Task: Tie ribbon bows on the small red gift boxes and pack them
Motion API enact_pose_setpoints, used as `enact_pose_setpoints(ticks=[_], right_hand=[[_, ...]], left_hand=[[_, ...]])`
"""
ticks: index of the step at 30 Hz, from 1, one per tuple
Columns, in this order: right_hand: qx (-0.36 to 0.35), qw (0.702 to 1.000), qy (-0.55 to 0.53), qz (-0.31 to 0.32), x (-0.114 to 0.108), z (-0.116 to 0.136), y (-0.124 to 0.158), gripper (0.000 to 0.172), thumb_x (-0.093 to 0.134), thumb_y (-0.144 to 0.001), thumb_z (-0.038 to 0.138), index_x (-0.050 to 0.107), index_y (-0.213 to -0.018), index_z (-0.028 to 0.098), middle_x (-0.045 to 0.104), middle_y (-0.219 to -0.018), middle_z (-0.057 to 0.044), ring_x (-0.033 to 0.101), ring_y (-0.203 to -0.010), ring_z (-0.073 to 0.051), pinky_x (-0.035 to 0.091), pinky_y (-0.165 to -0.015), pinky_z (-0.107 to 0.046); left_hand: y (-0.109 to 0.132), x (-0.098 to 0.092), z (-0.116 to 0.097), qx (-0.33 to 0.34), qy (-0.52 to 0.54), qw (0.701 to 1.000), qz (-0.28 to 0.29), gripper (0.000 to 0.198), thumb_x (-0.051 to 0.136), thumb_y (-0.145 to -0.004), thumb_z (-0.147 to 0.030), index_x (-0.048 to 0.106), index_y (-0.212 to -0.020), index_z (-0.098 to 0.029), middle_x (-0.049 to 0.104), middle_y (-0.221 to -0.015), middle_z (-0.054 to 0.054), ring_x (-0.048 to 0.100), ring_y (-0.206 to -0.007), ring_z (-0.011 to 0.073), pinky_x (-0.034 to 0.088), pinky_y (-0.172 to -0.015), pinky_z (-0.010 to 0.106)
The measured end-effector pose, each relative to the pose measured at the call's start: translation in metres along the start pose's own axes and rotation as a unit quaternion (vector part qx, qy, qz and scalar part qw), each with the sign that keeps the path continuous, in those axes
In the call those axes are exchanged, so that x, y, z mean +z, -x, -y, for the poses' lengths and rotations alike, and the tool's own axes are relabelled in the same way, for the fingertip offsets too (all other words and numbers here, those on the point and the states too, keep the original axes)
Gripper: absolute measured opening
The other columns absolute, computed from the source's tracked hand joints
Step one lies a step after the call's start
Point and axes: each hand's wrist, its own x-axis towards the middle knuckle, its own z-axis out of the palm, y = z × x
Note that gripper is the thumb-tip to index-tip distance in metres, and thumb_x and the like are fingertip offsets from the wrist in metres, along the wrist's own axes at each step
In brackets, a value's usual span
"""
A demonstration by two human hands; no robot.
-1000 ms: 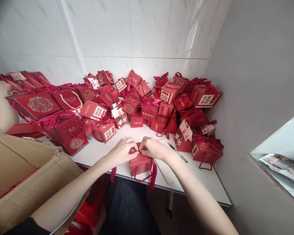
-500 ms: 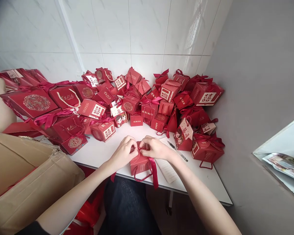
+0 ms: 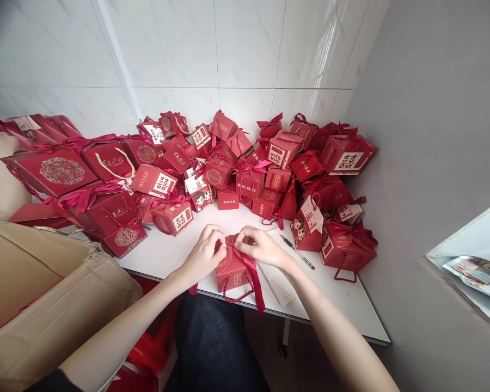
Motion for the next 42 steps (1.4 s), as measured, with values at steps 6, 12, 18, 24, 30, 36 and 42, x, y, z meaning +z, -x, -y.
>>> enact_pose_setpoints(ticks=[6, 12, 18, 24, 30, 36, 42], right_hand=[[0.018, 1.0, 0.005, 0.008, 0.001, 0.002, 0.001, 0.009, 0.052, -0.079, 0.025, 0.053, -0.078, 0.016, 0.049, -0.07, 0.002, 0.045, -0.06, -0.01, 0.039, -0.058, -0.024], [0.011, 0.999, 0.018, 0.038, -0.003, 0.008, -0.002, 0.008, 0.045, -0.075, 0.019, 0.053, -0.073, 0.017, 0.048, -0.076, 0.0, 0.046, -0.067, -0.012, 0.038, -0.068, -0.027], [-0.001, 0.978, -0.19, 0.092, -0.011, 0.003, -0.002, 0.02, 0.044, -0.073, 0.022, 0.04, -0.054, 0.019, 0.044, -0.068, 0.0, 0.041, -0.068, -0.013, 0.035, -0.068, -0.028], [0.056, 0.955, -0.289, -0.027, -0.016, 0.0, 0.003, 0.048, 0.045, -0.082, 0.056, 0.03, -0.053, 0.021, 0.04, -0.054, 0.003, 0.035, -0.05, -0.01, 0.031, -0.052, -0.026], [-0.032, 0.998, 0.05, -0.008, -0.021, 0.015, 0.017, 0.043, 0.064, -0.069, 0.06, 0.057, -0.078, 0.018, 0.053, -0.078, -0.002, 0.05, -0.069, -0.015, 0.04, -0.065, -0.027], [-0.009, 0.977, 0.206, 0.046, -0.023, 0.022, 0.027, 0.016, 0.06, -0.08, 0.032, 0.059, -0.073, 0.018, 0.057, -0.082, -0.005, 0.053, -0.074, -0.017, 0.041, -0.072, -0.032], [-0.008, 0.997, -0.073, -0.007, -0.033, 0.013, 0.029, 0.034, 0.057, -0.079, 0.046, 0.051, -0.061, 0.018, 0.058, -0.1, -0.008, 0.053, -0.093, -0.02, 0.041, -0.08, -0.033]], left_hand=[[-0.001, 0.0, 0.0, 0.007, -0.003, 1.0, 0.013, 0.01, 0.044, -0.08, -0.01, 0.041, -0.079, -0.019, 0.044, -0.096, 0.007, 0.049, -0.099, 0.0211, 0.045, -0.086, 0.037], [-0.001, -0.001, 0.0, 0.009, -0.009, 1.0, 0.021, 0.01, 0.045, -0.078, -0.009, 0.042, -0.078, -0.019, 0.044, -0.098, 0.007, 0.049, -0.101, 0.022, 0.044, -0.087, 0.038], [-0.004, -0.001, 0.001, 0.0, -0.017, 0.999, 0.036, 0.011, 0.046, -0.076, -0.008, 0.042, -0.076, -0.019, 0.046, -0.1, 0.009, 0.049, -0.101, 0.0236, 0.044, -0.087, 0.04], [-0.006, -0.002, 0.002, -0.013, 0.009, 0.998, 0.055, 0.013, 0.049, -0.074, -0.007, 0.043, -0.074, -0.019, 0.047, -0.097, 0.007, 0.051, -0.099, 0.022, 0.045, -0.087, 0.039], [-0.005, -0.003, 0.003, 0.0, 0.022, 0.998, 0.05, 0.007, 0.051, -0.079, -0.013, 0.049, -0.082, -0.019, 0.049, -0.098, 0.006, 0.05, -0.1, 0.0199, 0.044, -0.089, 0.037], [-0.008, -0.003, -0.001, -0.008, 0.003, 0.996, 0.086, 0.01, 0.058, -0.079, -0.022, 0.053, -0.088, -0.019, 0.05, -0.105, 0.007, 0.05, -0.103, 0.0221, 0.043, -0.091, 0.04], [-0.015, -0.003, -0.006, -0.055, 0.029, 0.994, 0.085, 0.009, 0.055, -0.073, -0.015, 0.049, -0.068, -0.019, 0.054, -0.103, 0.007, 0.053, -0.099, 0.0226, 0.044, -0.088, 0.04]])
